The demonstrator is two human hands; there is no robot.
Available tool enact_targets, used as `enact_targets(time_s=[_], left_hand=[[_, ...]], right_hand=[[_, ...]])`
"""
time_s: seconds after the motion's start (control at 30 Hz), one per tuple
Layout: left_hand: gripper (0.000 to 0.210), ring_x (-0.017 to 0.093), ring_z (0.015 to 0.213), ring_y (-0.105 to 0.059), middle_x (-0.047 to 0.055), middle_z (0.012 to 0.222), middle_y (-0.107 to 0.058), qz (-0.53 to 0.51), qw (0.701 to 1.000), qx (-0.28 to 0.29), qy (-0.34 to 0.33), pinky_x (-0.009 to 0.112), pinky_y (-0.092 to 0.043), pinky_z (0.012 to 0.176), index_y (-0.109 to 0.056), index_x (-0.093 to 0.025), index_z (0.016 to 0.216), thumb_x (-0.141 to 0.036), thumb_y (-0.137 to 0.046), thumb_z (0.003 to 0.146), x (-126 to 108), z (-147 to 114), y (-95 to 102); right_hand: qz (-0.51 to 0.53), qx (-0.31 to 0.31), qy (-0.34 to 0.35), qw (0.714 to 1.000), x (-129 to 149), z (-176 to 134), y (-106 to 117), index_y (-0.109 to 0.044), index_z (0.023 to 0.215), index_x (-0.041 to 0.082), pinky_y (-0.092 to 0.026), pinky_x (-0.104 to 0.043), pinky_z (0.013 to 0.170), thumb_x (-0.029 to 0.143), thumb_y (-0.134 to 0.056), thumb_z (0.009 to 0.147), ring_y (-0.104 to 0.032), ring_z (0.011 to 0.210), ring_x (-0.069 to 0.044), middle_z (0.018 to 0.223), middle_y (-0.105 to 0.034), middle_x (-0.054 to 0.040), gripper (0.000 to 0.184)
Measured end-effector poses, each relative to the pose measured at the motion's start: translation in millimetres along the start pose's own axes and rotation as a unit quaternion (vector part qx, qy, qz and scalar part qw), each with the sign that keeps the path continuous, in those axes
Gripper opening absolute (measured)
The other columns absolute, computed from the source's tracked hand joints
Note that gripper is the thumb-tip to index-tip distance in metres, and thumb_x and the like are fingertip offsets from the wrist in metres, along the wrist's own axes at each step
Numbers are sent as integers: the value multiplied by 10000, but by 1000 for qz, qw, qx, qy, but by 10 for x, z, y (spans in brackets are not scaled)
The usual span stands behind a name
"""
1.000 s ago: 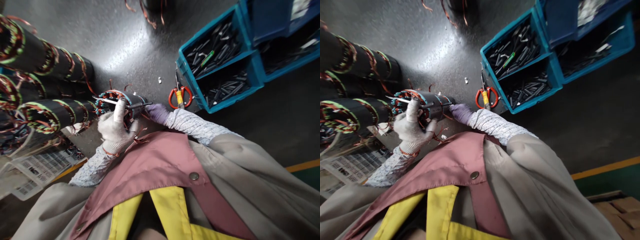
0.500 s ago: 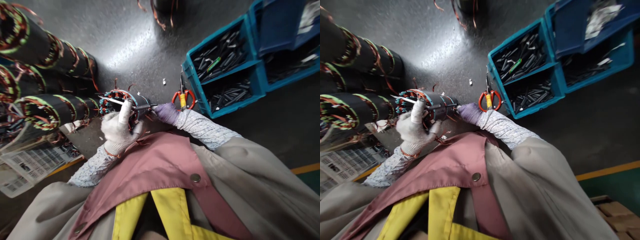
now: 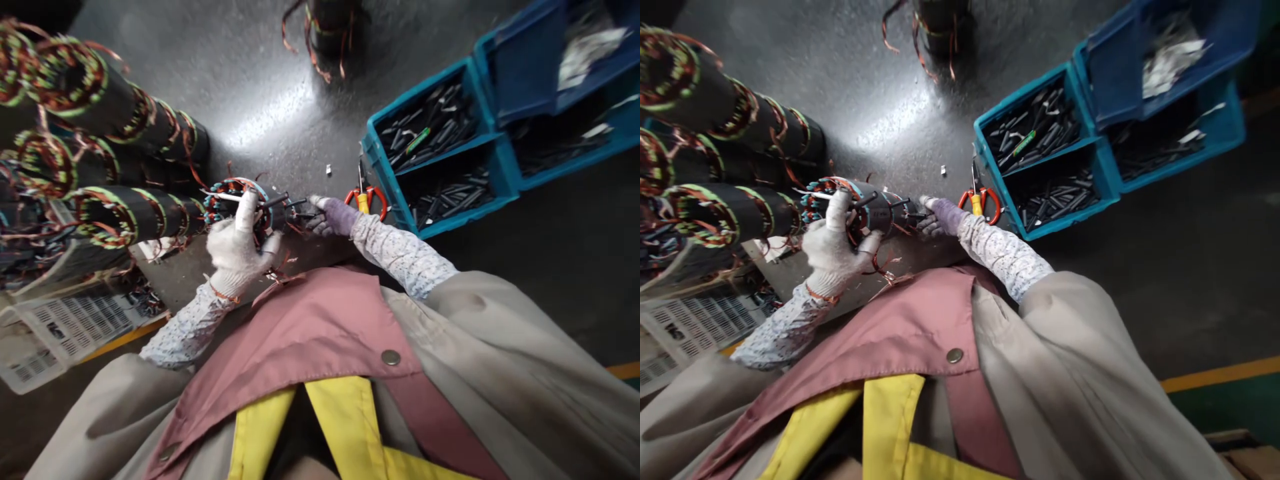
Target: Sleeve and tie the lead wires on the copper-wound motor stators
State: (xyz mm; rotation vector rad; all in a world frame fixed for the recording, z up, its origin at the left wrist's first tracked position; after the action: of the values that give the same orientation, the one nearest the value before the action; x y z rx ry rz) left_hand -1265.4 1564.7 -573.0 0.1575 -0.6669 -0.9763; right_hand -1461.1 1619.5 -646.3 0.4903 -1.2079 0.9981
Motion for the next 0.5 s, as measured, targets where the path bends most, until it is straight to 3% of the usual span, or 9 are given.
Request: enact_targets(time_s=[0.07, 0.17, 0.33, 0.43, 0.5], left_hand=[[878, 314, 906, -695, 127, 1036, -737, 5, 1000, 7, 1, 425, -483, 909, -326, -127, 1523, -511, -563, 770, 3, 4, -2], [879, 314, 931, -694, 118, 1015, -738, 7, 1000, 14, 7, 421, -474, 934, -318, -140, 1526, -488, -575, 760, -3, 33, -12], [880, 314, 940, -695, 108, 1007, -735, 27, 999, 15, 44, 410, -500, 901, -332, -179, 1532, -482, -606, 753, -119, 74, -20], [857, 306, 925, -696, 101, 961, -734, -3, 997, 47, 59, 392, -525, 852, -335, -196, 1536, -455, -625, 772, -164, 42, -22], [804, 286, 953, -691, 90, 999, -735, -83, 995, 61, 17, 375, -532, 866, -386, -214, 1514, -444, -637, 785, -137, 14, 25]], right_hand=[[-84, -15, 10, 996, 5, -8, 14, -581, 804, 153, -375, -196, 434, 369, -270, 1030, -490, 460, -104, 586, -576, -18, 441], [-257, -94, 52, 960, 67, 86, -85, -651, 827, 132, -466, -223, 543, 248, -376, 986, -592, 572, -128, 690, -666, -51, 338], [-374, -164, 124, 904, 158, 187, -258, -740, 862, 112, -489, -245, 807, 185, -548, 882, -662, 931, -201, 933, -750, -104, 206], [-440, -176, 163, 865, 66, 14, -156, -754, 924, 143, -502, -265, 807, 250, -499, 919, -676, 934, -207, 968, -761, -97, 276], [-468, -220, 185, 835, -15, -187, 49, -738, 1030, 165, -519, -299, 823, 259, -451, 932, -687, 951, -217, 1010, -761, -99, 317]])
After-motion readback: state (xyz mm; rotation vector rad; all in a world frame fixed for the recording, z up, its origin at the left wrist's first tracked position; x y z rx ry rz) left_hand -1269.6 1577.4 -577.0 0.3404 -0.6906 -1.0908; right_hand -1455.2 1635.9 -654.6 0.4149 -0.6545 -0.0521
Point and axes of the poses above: each hand's wrist, its own z-axis towards the middle knuckle, its own y-axis out of the back of the hand, x = y × z, the point moved 3 cm from there along z, towards the middle knuckle
